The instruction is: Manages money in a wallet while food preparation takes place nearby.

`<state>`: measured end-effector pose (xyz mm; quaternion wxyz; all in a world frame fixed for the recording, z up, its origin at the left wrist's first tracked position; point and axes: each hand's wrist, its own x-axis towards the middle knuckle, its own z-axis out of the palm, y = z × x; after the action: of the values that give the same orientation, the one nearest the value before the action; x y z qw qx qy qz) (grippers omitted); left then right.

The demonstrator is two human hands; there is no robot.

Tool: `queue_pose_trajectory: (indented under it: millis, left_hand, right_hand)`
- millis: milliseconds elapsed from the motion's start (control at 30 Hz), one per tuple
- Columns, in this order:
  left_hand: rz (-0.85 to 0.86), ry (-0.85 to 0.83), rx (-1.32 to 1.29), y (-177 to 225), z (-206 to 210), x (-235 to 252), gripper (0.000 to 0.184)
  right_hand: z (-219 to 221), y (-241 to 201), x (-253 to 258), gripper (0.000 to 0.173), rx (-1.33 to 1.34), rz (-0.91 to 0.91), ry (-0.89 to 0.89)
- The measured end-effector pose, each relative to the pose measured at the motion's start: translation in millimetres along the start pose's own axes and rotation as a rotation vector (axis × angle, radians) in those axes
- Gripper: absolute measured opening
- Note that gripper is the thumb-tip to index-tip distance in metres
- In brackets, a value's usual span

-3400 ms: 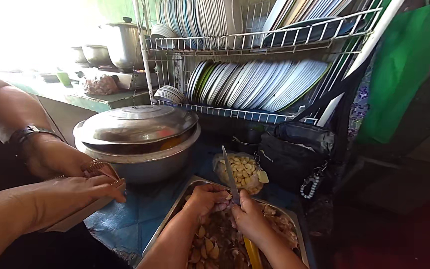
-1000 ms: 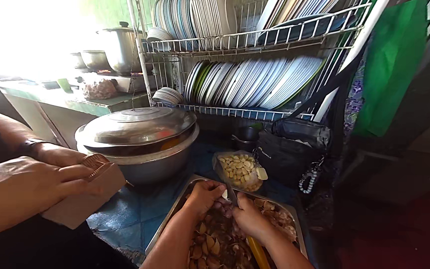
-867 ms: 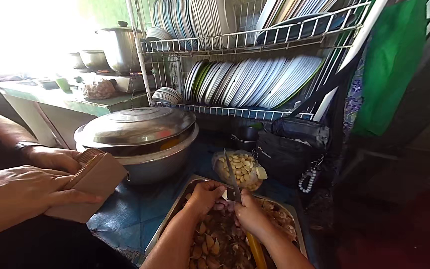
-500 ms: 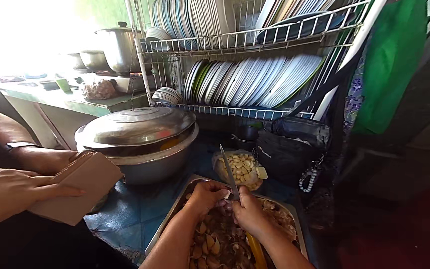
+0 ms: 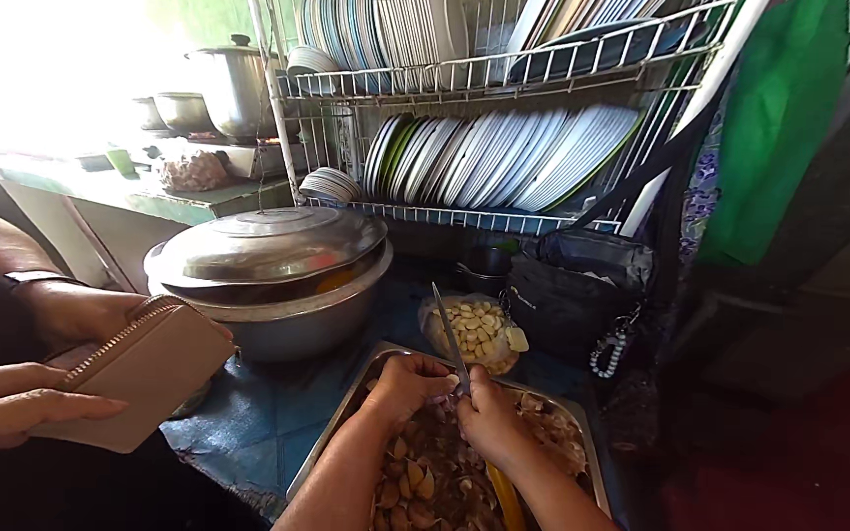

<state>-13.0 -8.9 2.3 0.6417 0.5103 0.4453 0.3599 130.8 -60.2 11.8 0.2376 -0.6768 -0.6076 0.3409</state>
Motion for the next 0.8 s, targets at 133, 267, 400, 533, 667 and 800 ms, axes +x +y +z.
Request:
queue_pose_trajectory:
  millis: [133, 267, 400, 533, 667, 800]
  left_hand:
    - [0.000, 0.029, 0.026, -0.2, 1.1, -0.7, 0.014]
    - [-0.004, 0.037, 0.032, -0.8, 2.2, -0.4, 0.015]
    - [-0.016, 0.022, 0.021, 0.2, 4.4, -2.8, 0.015]
    - [-0.035, -0.001, 0.025, 2.1, 6.6, -4.6, 0.014]
    - [-0.042, -0.020, 0.045, 1.3, 7.4, -4.5, 0.014]
    - [-0.025, -0.035, 0.100, 0.7, 4.7, -3.5, 0.015]
  right_hand:
    - [0.7, -1.6, -0.3, 0.032, -0.017, 0.003, -0.014]
    - [0.8, -3.5, -1.0, 0.032, -0.039, 0.019, -0.012]
    - [-1.1, -11.1, -4.1, 0.032, -0.099, 0.078, -0.007]
    - [-0.3, -14.6, -5.2, 0.029, -0.167, 0.108, 0.010]
    - [-0.3, -18.9, -6.6, 0.029, -0.232, 0.138, -0.002]
    - [-1.2, -19.0, -6.6, 0.028, -0.207, 0.131, -0.021]
